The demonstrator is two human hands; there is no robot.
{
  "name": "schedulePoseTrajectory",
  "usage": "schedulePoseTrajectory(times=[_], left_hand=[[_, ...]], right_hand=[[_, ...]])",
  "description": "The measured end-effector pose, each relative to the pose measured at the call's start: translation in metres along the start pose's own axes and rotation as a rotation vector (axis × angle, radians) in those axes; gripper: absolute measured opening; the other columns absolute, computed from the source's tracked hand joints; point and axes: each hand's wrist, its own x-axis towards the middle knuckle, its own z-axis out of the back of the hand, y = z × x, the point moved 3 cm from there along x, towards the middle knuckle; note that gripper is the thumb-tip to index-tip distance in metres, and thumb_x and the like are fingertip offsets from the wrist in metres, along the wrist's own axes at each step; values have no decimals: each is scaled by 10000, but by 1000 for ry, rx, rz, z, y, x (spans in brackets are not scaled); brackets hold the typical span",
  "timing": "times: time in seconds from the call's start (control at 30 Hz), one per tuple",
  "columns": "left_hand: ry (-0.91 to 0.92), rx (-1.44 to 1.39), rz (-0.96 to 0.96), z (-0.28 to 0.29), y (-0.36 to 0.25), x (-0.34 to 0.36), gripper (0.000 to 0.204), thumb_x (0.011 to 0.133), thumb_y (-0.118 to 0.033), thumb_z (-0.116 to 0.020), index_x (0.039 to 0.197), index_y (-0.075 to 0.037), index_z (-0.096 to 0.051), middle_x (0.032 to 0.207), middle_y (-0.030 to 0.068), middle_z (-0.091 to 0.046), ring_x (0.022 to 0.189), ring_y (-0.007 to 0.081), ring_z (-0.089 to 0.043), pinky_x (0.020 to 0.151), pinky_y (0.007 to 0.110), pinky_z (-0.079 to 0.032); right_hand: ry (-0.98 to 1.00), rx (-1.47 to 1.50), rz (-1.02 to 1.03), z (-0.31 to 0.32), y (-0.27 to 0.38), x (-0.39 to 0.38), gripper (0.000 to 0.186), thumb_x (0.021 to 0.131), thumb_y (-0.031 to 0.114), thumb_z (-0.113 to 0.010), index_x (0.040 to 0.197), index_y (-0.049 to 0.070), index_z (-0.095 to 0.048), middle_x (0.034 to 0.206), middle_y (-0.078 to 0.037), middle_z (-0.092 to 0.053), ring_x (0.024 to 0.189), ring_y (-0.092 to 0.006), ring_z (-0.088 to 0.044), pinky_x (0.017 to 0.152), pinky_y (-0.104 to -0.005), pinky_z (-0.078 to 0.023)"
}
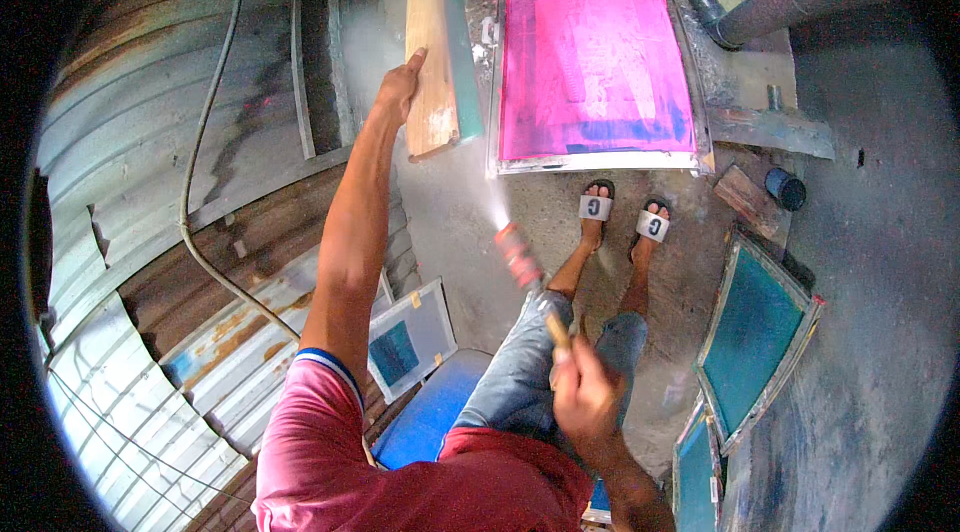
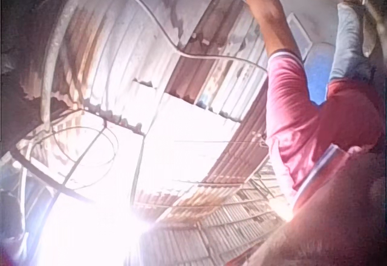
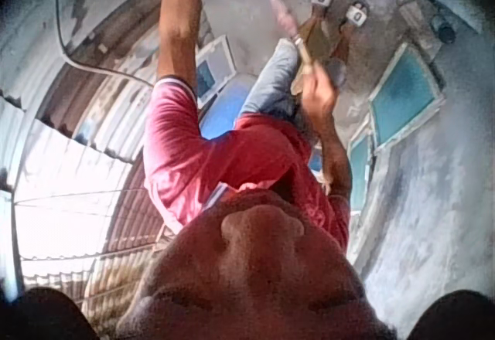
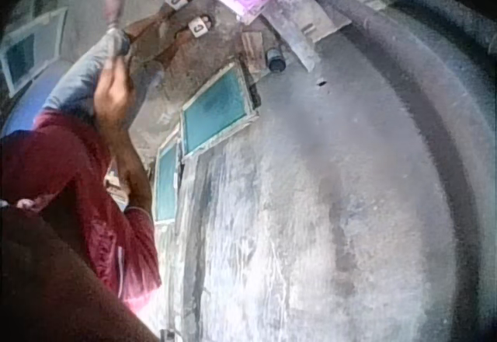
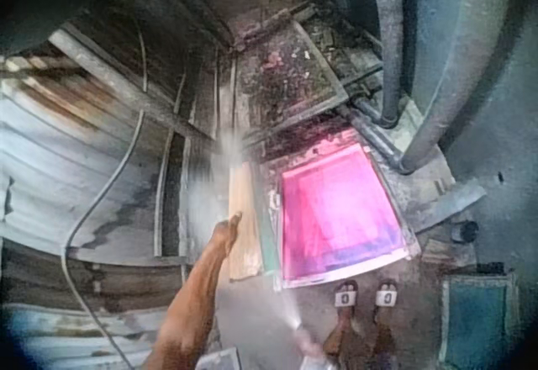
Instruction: The person performs screen printing by applying pink ink to a mesh screen and using a squeegee to pull the ink across a black t-shirt on a conveyor. After printing, the person scrapes excess ink from the screen, carries it to a wash station, and rinses both the screen and squeegee with a water hose.
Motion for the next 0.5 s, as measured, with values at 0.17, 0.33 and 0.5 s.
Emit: schedulePoseTrajectory(times=[0.17,0.33,0.5], left_hand=[[79,33,-188,4,1,-75,485,928,-274,-677,1243,76,-558,1136,164,-659,973,209,-637,850,366,-521],[315,-14,-120,-22,-5,-145,482,863,-243,-730,1231,38,-597,1123,121,-673,985,184,-627,848,331,-504],[67,550,-431,-5,37,-26,211,796,-168,-713,903,14,-712,747,84,-678,686,125,-596,600,362,-502]], right_hand=[[-208,-29,-16,31,-15,56,254,1000,190,-547,1058,-33,-655,735,-39,-570,671,-107,-489,626,-302,-437],[-172,-21,12,55,-4,24,250,991,194,-558,1055,-26,-658,761,-36,-568,684,-95,-489,610,-283,-411],[-377,-197,170,63,16,40,208,971,178,-594,993,-18,-659,636,-84,-528,571,-120,-466,526,-314,-385]])
